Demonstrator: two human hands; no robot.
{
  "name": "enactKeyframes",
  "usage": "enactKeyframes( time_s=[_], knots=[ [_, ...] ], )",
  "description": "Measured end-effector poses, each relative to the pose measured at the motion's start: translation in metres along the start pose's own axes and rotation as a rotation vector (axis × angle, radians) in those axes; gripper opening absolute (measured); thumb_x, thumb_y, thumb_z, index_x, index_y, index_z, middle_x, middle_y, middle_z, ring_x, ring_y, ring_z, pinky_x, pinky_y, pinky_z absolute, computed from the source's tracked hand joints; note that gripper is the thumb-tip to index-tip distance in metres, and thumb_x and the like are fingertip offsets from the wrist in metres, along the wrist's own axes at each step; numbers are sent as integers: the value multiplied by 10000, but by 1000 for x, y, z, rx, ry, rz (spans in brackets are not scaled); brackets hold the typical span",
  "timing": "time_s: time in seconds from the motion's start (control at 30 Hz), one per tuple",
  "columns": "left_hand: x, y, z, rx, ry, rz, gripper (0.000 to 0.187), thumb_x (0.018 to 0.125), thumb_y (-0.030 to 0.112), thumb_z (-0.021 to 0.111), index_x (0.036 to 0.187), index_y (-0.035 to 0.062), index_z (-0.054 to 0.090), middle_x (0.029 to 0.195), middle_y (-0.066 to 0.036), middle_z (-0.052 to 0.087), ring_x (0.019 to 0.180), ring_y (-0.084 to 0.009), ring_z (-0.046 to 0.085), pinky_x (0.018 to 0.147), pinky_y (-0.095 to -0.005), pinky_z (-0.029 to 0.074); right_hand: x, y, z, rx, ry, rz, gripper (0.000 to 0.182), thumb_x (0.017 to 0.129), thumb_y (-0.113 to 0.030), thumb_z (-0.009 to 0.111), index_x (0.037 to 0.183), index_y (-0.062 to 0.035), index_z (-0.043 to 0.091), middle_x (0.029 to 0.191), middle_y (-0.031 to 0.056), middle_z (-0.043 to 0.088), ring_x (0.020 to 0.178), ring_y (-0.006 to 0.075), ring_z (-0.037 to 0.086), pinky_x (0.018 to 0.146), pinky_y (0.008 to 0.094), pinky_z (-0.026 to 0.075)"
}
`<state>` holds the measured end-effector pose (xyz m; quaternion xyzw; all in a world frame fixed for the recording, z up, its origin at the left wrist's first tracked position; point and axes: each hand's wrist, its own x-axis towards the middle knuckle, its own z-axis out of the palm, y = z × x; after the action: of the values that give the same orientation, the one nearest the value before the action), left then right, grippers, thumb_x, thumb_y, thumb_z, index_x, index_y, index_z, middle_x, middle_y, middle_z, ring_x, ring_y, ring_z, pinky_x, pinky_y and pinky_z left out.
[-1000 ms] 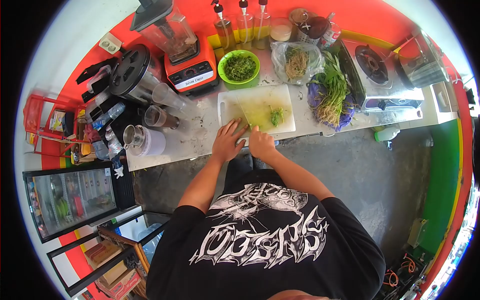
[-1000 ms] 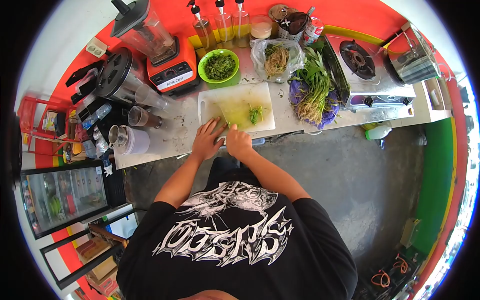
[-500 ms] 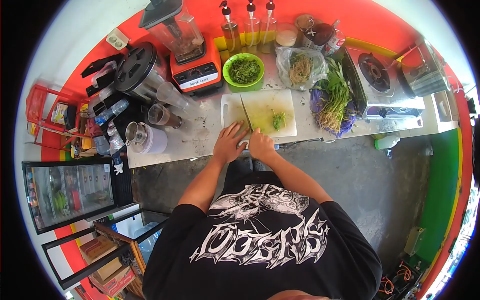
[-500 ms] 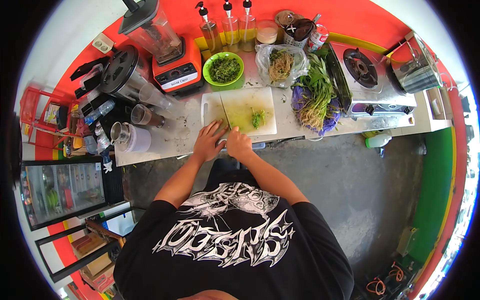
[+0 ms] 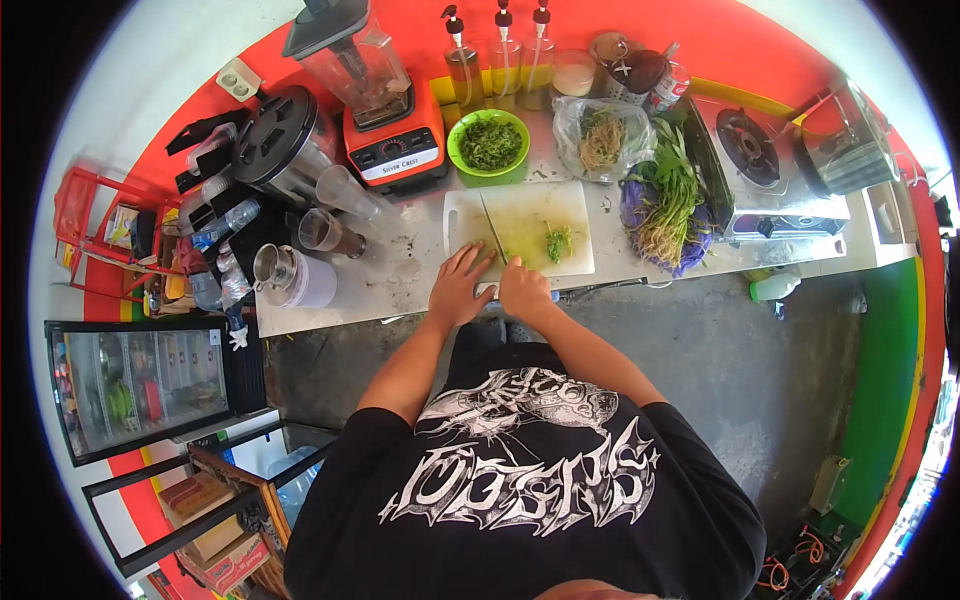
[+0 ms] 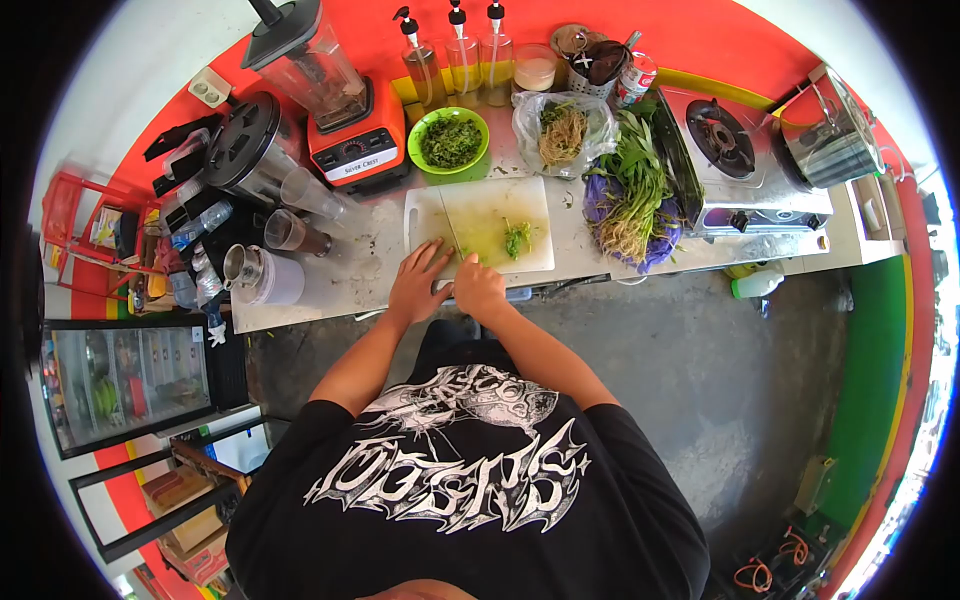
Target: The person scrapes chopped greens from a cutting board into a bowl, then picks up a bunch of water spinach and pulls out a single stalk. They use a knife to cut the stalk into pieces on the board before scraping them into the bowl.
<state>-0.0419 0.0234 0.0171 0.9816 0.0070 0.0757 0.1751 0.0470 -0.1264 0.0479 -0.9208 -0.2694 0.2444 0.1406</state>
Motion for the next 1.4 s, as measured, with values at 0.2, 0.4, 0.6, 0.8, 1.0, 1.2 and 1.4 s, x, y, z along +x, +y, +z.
enactKeyframes(
  time_s=[0.2,0.4,0.6,0.8,1.0,1.2,1.4],
  knots=[
    [0,2,1,4,6,4,661,869,338,699,1488,197,512,1596,-70,395,1479,-282,339,1175,-457,320,6,-7,-10,-73,-46,-26,355,893,-189,666,1097,52,504,1017,260,724,1001,405,728,858,467,589],
    [-1,0,2,-6,18,6,667,876,340,692,1496,185,497,1598,-74,392,1479,-288,339,1175,-459,315,-1,-10,-18,-89,-72,-25,364,915,-229,662,1089,53,512,1008,259,724,1003,408,726,878,478,580],
    [1,3,11,-62,26,-45,686,871,268,691,1502,116,469,1612,-102,370,1484,-309,328,1174,-468,307,3,-3,-9,-34,-44,-13,281,932,-187,584,1074,50,531,997,273,719,1010,454,707,894,496,566],
    [3,-22,28,-242,373,-347,690,801,166,744,1434,45,497,1455,-179,477,1350,-388,426,1125,-502,337,12,23,-2,4,62,74,287,949,-213,545,1079,42,542,987,307,706,990,479,693,891,542,545],
    [36,-26,-23,-40,29,-765,340,889,274,682,1122,27,681,1301,-144,527,1275,-340,447,1076,-461,378,1,39,-3,63,-35,-103,351,984,-316,545,1144,-4,555,973,300,706,944,487,687,852,583,536],
    [50,-39,-19,172,-174,-651,355,910,249,646,1080,-63,665,1290,-179,535,1195,-358,560,981,-469,493,-23,51,-3,24,18,75,353,991,-357,560,1151,-42,551,982,266,718,928,471,691,835,575,533],
    [43,-57,-18,-324,-174,-772,410,915,249,643,1144,-89,608,1064,-222,702,894,-373,718,808,-441,573,-40,54,-38,54,129,195,321,1005,-331,558,1124,-33,529,932,287,703,899,496,671,794,594,516]
  ],
)
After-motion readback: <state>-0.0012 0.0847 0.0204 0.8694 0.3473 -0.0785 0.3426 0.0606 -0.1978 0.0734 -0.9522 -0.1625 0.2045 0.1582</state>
